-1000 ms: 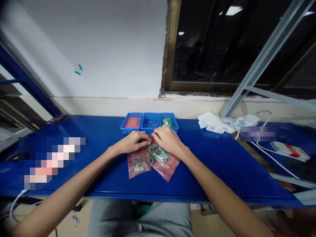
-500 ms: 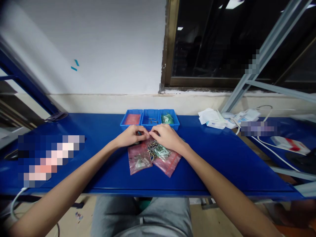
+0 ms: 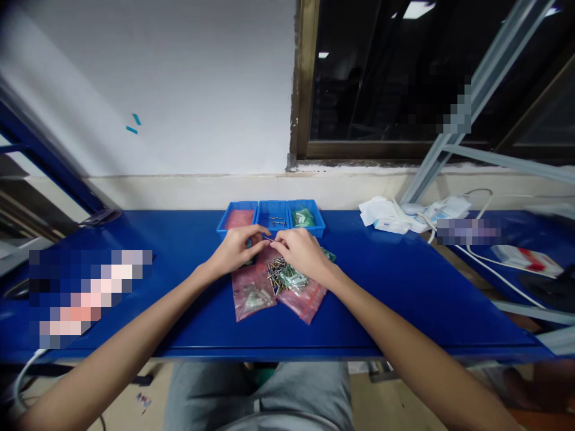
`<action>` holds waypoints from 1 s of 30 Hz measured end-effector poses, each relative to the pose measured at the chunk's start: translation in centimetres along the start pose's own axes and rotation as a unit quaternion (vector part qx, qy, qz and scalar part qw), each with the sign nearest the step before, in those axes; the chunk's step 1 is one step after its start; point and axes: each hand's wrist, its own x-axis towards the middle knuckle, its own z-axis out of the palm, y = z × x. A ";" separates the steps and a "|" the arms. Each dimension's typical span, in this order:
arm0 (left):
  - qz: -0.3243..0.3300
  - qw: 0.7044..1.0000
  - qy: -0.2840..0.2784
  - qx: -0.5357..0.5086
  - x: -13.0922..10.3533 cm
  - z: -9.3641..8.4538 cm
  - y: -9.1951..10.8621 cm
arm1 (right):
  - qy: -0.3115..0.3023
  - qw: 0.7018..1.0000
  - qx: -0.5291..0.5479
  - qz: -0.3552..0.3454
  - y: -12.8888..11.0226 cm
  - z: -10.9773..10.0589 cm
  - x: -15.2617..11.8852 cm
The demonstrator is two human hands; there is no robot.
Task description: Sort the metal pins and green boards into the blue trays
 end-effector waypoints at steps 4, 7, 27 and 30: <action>0.070 0.994 0.014 0.082 -0.3 0.1 0.2 | 0.019 1.000 0.007 -0.009 -0.4 -0.2 -0.1; 0.094 0.988 0.048 0.111 -0.3 0.0 0.1 | 0.031 0.999 0.040 -0.016 -0.6 -0.2 0.0; 0.024 0.990 0.137 -0.001 -0.1 0.6 1.3 | 0.089 0.993 0.055 -0.048 -1.4 0.0 -0.3; -0.064 0.981 0.158 -0.090 0.1 0.6 1.6 | 0.078 0.995 0.048 -0.040 -1.5 0.6 -0.4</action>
